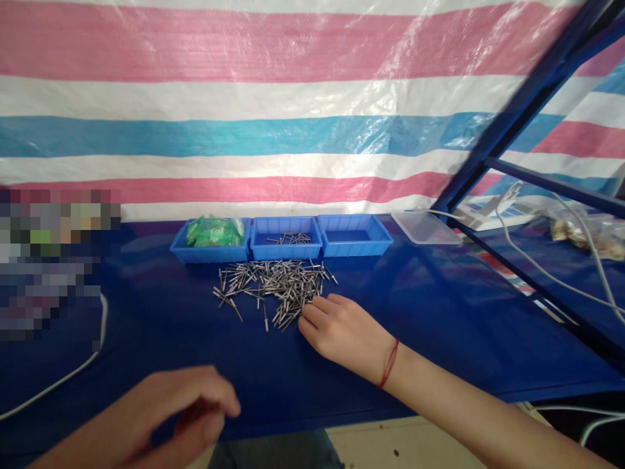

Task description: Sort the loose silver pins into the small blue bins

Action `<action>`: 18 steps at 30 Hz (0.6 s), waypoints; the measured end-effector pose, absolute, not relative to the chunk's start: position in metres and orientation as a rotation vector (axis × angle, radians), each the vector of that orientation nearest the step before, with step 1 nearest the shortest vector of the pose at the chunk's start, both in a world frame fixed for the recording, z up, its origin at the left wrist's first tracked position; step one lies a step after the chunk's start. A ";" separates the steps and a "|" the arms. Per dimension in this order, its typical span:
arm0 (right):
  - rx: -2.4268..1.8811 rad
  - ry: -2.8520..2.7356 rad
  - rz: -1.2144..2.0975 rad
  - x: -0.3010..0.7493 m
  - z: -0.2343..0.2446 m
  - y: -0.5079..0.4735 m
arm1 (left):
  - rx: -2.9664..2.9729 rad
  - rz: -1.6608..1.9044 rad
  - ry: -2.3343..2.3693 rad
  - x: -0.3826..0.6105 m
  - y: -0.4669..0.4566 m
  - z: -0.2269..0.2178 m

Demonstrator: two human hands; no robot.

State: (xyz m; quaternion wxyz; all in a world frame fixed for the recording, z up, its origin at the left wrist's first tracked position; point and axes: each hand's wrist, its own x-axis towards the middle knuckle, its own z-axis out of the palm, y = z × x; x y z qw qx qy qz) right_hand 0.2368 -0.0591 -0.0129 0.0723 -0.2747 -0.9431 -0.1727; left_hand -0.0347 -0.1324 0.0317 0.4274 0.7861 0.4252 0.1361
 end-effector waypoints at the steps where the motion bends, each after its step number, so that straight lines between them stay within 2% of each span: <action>1: -0.791 -2.852 -0.539 0.236 -0.012 -0.060 | 1.924 0.424 1.118 -0.028 -0.118 0.034; 3: -0.740 -2.868 -0.543 0.236 -0.007 -0.059 | 1.818 0.571 1.134 -0.016 -0.087 0.033; 5: -0.752 -2.836 -0.387 0.235 0.000 -0.055 | 1.712 0.638 1.054 -0.006 -0.061 0.024; 9: -0.903 -2.397 0.431 0.223 0.009 -0.035 | 1.720 0.691 0.946 0.008 -0.031 0.005; 11: -0.939 -2.115 0.702 0.210 0.009 -0.023 | 1.731 0.695 0.950 0.011 -0.026 0.000; 15: -0.844 -1.880 1.032 0.181 0.003 -0.002 | 1.760 0.782 1.048 0.009 -0.020 -0.001; 18: -0.844 -1.834 1.084 0.167 0.000 0.003 | 1.820 0.843 1.110 -0.001 -0.015 -0.004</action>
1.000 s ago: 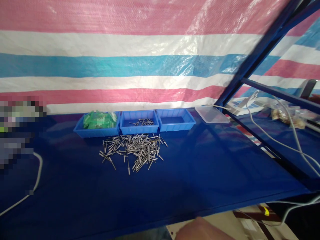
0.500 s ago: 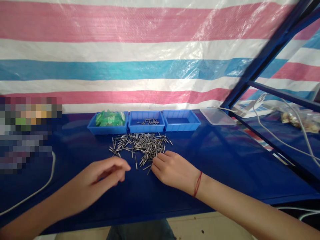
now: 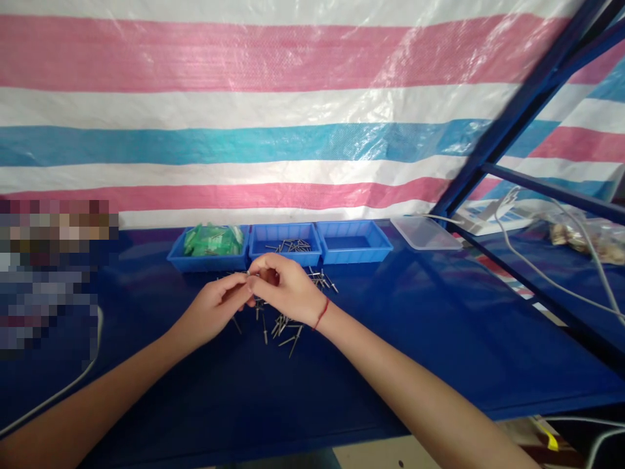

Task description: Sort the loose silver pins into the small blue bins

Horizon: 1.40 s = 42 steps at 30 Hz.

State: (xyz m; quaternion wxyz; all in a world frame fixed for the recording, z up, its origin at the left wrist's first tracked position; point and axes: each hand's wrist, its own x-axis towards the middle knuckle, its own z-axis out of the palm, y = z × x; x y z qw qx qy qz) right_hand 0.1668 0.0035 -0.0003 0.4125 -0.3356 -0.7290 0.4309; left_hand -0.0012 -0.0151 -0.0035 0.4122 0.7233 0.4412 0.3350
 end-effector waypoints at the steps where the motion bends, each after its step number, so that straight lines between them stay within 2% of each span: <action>1: -0.854 -1.832 1.059 0.164 -0.001 0.004 | 1.842 0.847 1.125 -0.005 -0.014 -0.005; 6: -0.897 -1.826 0.859 0.164 -0.003 0.001 | 1.962 0.849 1.237 -0.015 -0.009 -0.012; 13: -0.849 -1.988 0.582 0.166 -0.013 0.001 | 2.031 1.034 1.306 -0.018 -0.011 -0.012; 17: -0.824 -2.132 0.277 0.169 -0.012 0.002 | 2.039 1.078 1.285 -0.018 -0.011 -0.012; 25: -1.246 -2.126 -0.348 0.197 0.004 0.040 | 2.345 0.912 1.200 -0.018 -0.013 -0.009; 28: -1.204 -2.105 -0.302 0.207 0.004 0.036 | 2.531 0.784 1.090 -0.015 -0.017 -0.008; 34: -0.970 -2.316 0.074 0.213 0.004 0.012 | 2.720 0.503 1.040 -0.004 -0.033 -0.010; 42: -0.883 -2.434 -0.015 0.206 0.003 0.005 | 2.787 0.515 1.118 0.011 -0.040 -0.021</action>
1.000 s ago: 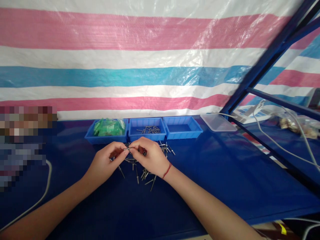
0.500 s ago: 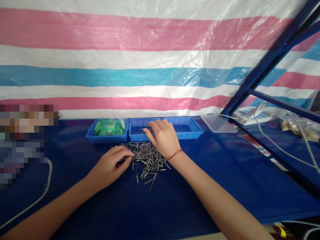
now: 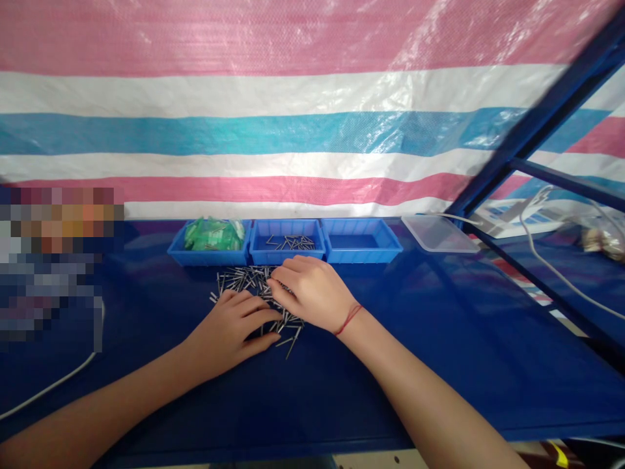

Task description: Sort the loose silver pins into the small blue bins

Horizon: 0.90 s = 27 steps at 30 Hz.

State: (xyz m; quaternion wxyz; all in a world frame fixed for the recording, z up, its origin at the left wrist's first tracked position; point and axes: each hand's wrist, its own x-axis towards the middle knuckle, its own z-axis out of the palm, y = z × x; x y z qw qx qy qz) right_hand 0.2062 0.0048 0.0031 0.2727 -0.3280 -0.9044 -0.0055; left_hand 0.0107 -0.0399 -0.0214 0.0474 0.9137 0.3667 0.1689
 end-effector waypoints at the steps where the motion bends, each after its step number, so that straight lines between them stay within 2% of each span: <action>1: -0.882 -2.435 -0.023 0.206 0.004 0.004 | 2.793 0.531 1.118 0.011 -0.040 -0.022; 10: -0.929 -2.557 0.092 0.207 0.006 0.002 | 2.756 0.606 1.199 0.004 -0.032 -0.025; 19: -0.736 -2.501 0.259 0.196 -0.001 0.001 | 2.276 0.998 1.351 0.000 -0.029 -0.016; 27: -0.729 -2.365 0.287 0.192 -0.004 0.001 | 1.967 1.052 1.331 0.001 -0.028 -0.014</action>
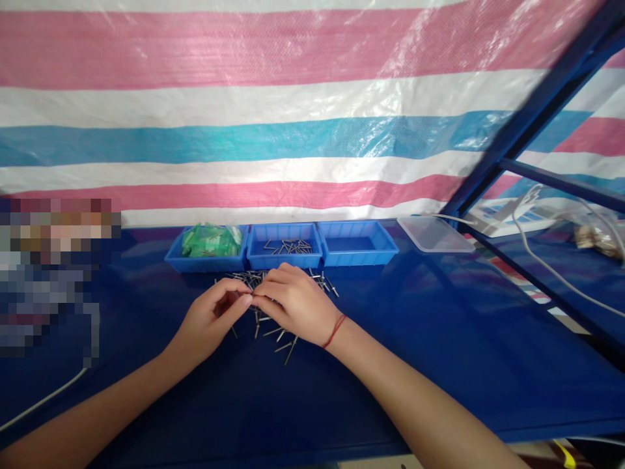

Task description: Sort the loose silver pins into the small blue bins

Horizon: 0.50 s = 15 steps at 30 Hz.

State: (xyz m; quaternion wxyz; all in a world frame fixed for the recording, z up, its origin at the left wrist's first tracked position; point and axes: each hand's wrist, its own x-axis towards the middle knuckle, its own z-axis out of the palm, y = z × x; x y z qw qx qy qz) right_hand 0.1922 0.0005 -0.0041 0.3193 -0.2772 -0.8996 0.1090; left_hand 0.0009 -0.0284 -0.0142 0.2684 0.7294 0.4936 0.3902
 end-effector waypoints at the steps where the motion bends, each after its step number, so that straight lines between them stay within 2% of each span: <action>1: -0.736 -2.370 0.290 0.192 -0.005 0.000 | 1.971 1.059 1.318 0.001 -0.028 -0.015; 8: -0.794 -2.321 0.406 0.191 -0.004 -0.001 | 2.004 1.084 1.277 -0.004 -0.028 -0.018; 15: -0.836 -2.209 0.376 0.194 0.002 -0.002 | 2.043 1.092 1.305 -0.005 -0.027 -0.017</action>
